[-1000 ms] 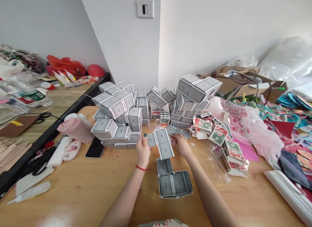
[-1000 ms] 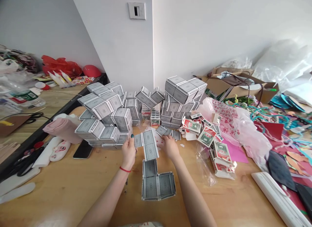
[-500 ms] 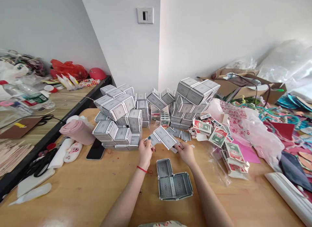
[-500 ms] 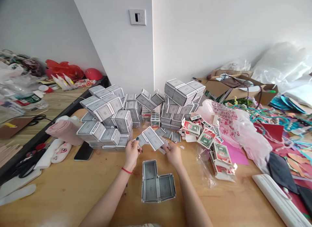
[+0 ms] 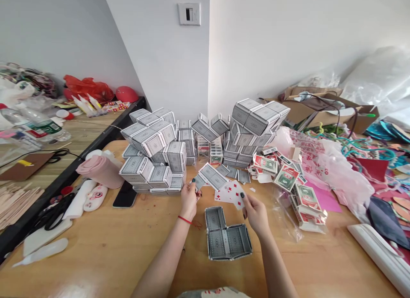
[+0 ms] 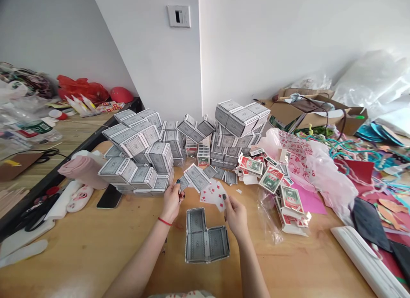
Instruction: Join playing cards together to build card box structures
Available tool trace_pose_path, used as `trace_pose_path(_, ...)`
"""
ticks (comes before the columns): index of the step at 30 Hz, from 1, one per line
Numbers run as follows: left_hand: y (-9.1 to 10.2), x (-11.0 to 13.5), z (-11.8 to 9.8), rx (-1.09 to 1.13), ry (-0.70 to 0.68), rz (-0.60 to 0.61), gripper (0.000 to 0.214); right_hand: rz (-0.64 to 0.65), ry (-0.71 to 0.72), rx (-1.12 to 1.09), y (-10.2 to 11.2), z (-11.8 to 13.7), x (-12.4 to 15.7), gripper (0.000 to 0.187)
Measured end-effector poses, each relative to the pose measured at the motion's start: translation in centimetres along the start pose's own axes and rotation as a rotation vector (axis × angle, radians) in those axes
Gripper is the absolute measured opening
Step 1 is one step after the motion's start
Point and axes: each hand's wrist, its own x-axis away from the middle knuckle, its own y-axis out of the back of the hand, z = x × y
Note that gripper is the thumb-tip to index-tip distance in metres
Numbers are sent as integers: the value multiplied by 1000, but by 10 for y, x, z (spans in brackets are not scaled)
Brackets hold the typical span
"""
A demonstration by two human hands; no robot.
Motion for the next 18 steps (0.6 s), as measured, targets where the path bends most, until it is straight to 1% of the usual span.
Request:
trace_pose_path(3, -3, -1, -1, 28, 26, -4, 37, 13, -63, -136, -5, 12, 12, 38)
trace_pose_path(7, -5, -2, -1, 41, 43, 2, 35, 4, -91, -236, -13, 20, 18, 39)
trace_pose_path(13, -3, -2, 2, 35, 4, 10, 34, -9, -81, -184, -18, 24, 17, 39)
trace_pose_path(18, -1, -1, 4, -28, -88, 14, 33, 62, -82, -154, -19, 21, 16, 39)
